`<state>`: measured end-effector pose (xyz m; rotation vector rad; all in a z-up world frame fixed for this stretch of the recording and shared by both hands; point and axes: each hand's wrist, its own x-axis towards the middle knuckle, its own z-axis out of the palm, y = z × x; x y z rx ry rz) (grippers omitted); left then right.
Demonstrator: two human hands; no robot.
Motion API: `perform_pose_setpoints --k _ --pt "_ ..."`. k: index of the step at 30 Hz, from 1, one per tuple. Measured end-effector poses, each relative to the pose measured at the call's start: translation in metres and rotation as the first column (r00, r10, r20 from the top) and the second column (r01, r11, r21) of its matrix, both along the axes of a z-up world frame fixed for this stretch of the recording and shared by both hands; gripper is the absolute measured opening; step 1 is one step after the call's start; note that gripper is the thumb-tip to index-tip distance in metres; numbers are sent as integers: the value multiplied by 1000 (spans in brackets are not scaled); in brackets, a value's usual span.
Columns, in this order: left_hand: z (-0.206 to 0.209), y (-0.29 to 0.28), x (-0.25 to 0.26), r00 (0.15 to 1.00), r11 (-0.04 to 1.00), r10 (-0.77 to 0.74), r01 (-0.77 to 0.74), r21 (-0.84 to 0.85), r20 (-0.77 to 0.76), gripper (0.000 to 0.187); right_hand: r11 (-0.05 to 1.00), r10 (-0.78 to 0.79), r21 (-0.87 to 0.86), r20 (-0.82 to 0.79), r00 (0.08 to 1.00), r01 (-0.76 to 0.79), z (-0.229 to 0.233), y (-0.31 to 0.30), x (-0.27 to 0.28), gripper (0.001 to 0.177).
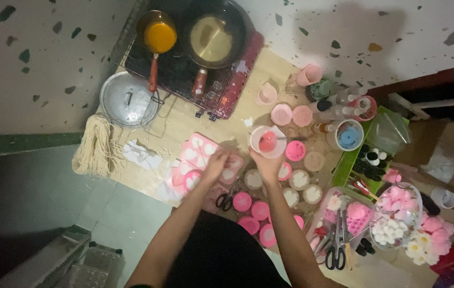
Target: The person is making flower-shaped candles by melting wax on a stove, pouring it into silicone molds, and de-molding the finished candles.
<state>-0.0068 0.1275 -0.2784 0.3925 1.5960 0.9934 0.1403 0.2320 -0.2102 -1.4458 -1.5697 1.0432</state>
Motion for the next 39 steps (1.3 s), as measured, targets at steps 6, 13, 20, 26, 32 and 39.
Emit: perform_pose_setpoints --k 6,13,20,26,32,39 --pt "-98 49 67 486 989 -11 -124 82 874 57 997 73 13 -105 992 -72 34 -30 24 77" --pt "-79 54 79 524 986 1 -141 85 852 43 989 0 -145 -120 993 -18 49 -39 30 68" --pt "-61 58 25 518 857 292 -515 20 804 45 992 -45 -115 1 999 45 6 -34 24 69" --pt "-96 67 -5 788 907 379 -419 -29 485 37 996 -36 91 201 979 18 -59 -27 24 64" --pt "-103 67 -37 811 846 517 -437 304 -273 21 993 47 95 240 970 -72 -49 -20 -16 69" --pt "-3 44 -30 849 913 385 -407 14 -362 19 991 110 51 178 978 -121 -49 -12 -45 75"
